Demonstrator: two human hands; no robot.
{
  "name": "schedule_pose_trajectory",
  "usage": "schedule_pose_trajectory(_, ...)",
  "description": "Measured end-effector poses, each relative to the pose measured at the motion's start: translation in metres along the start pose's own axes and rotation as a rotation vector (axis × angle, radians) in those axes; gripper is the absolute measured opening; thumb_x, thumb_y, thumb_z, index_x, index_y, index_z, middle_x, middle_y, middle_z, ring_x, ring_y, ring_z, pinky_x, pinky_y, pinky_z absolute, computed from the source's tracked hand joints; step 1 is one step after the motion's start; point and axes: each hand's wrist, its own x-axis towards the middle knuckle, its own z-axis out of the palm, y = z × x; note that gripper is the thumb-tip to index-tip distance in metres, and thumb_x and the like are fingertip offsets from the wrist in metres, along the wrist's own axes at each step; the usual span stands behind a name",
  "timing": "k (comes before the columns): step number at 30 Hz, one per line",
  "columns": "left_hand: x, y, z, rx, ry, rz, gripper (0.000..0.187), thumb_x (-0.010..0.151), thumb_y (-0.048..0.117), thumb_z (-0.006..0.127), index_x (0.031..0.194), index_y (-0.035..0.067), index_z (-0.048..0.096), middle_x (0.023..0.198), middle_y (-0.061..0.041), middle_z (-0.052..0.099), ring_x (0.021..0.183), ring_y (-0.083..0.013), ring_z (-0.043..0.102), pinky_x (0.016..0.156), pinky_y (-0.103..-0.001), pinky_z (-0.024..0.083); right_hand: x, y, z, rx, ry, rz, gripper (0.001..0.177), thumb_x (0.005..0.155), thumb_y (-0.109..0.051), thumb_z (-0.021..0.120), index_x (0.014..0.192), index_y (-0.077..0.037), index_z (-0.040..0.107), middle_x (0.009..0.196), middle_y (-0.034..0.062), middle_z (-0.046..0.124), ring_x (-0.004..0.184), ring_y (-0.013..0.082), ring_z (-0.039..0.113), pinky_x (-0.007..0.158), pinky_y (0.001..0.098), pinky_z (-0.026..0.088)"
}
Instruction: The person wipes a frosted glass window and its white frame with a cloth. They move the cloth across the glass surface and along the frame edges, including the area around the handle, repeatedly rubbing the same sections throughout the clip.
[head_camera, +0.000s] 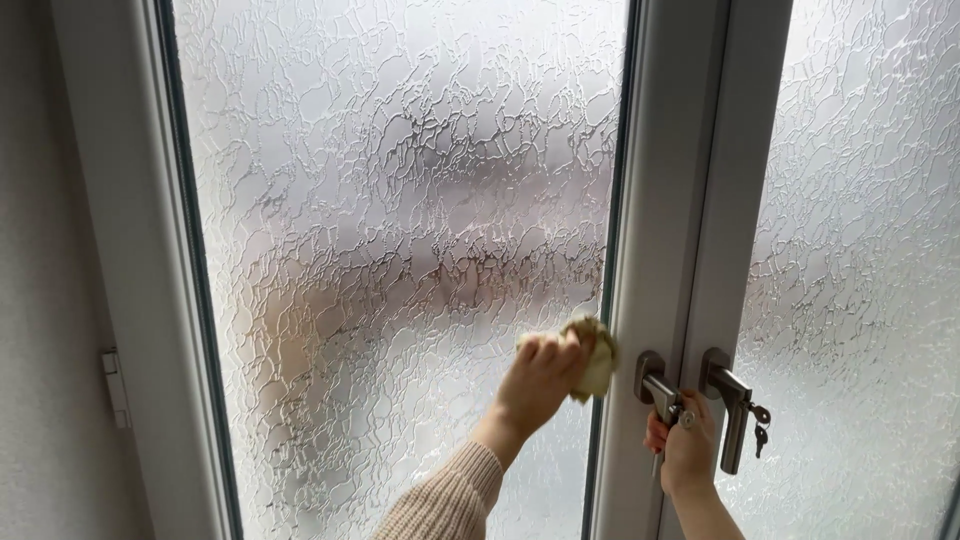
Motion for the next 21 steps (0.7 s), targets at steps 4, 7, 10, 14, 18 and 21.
schedule_pose_trajectory(4,-0.076,-0.002,-0.003,-0.082,0.007,0.283,0.051,0.095,0.029,0.062,0.144,0.018,0.053,0.132,0.000,0.055,0.108,-0.0202,0.052,0.093,-0.035,0.046,-0.007,-0.012,0.004,-0.047,-0.008,0.030,0.014,0.098,-0.006,0.024,0.086,-0.008,0.032,0.051,0.0090,0.027,0.047,0.0182,0.020,0.047,0.0347,0.017)
schedule_pose_trajectory(7,-0.081,-0.047,-0.035,-0.025,0.043,0.424,0.053,0.093,0.020,0.068,0.143,0.017,0.051,0.123,-0.002,0.054,0.102,-0.0176,0.052,0.092,-0.031,0.052,-0.003,-0.009,0.001,-0.039,-0.020,0.044,0.014,0.100,-0.011,0.025,0.089,-0.009,0.033,0.051,0.0088,0.026,0.049,0.0183,0.019,0.048,0.0342,0.016)
schedule_pose_trajectory(10,-0.057,-0.112,-0.087,0.171,-0.141,0.374,0.011,0.102,0.013,0.058,0.105,0.019,0.049,0.071,0.009,0.052,0.049,0.0016,0.043,0.039,-0.016,0.041,-0.003,-0.007,0.002,-0.017,0.005,0.069,0.018,0.103,-0.012,0.027,0.087,-0.009,0.034,0.053,0.0094,0.029,0.050,0.0177,0.019,0.049,0.0335,0.016)
schedule_pose_trajectory(14,-0.063,-0.201,-0.071,0.435,-0.082,-0.123,0.032,0.103,0.026,0.056,0.130,0.011,0.048,0.088,0.003,0.050,0.066,-0.0100,0.042,0.056,-0.027,0.037,-0.009,-0.013,0.010,-0.041,0.047,0.038,0.013,0.098,-0.008,0.026,0.093,-0.007,0.039,0.053,0.0085,0.029,0.049,0.0173,0.020,0.048,0.0335,0.017)
schedule_pose_trajectory(18,-0.026,-0.237,-0.041,0.209,0.214,-0.898,0.088,0.072,0.040,0.093,0.147,0.017,0.054,0.119,-0.010,0.058,0.098,-0.0273,0.054,0.080,-0.041,0.042,-0.017,-0.018,0.016,-0.055,0.099,0.019,0.014,0.094,-0.008,0.027,0.083,-0.009,0.035,0.052,0.0063,0.028,0.049,0.0159,0.019,0.048,0.0330,0.016)
schedule_pose_trajectory(21,0.035,-0.197,-0.037,0.013,0.291,-0.970,0.071,0.079,0.021,0.087,0.140,0.008,0.052,0.120,-0.010,0.063,0.100,-0.0269,0.057,0.081,-0.041,0.047,-0.014,-0.016,0.016,-0.018,0.121,0.047,0.012,0.096,-0.008,0.028,0.088,-0.010,0.037,0.052,0.0057,0.027,0.048,0.0150,0.020,0.048,0.0322,0.015)
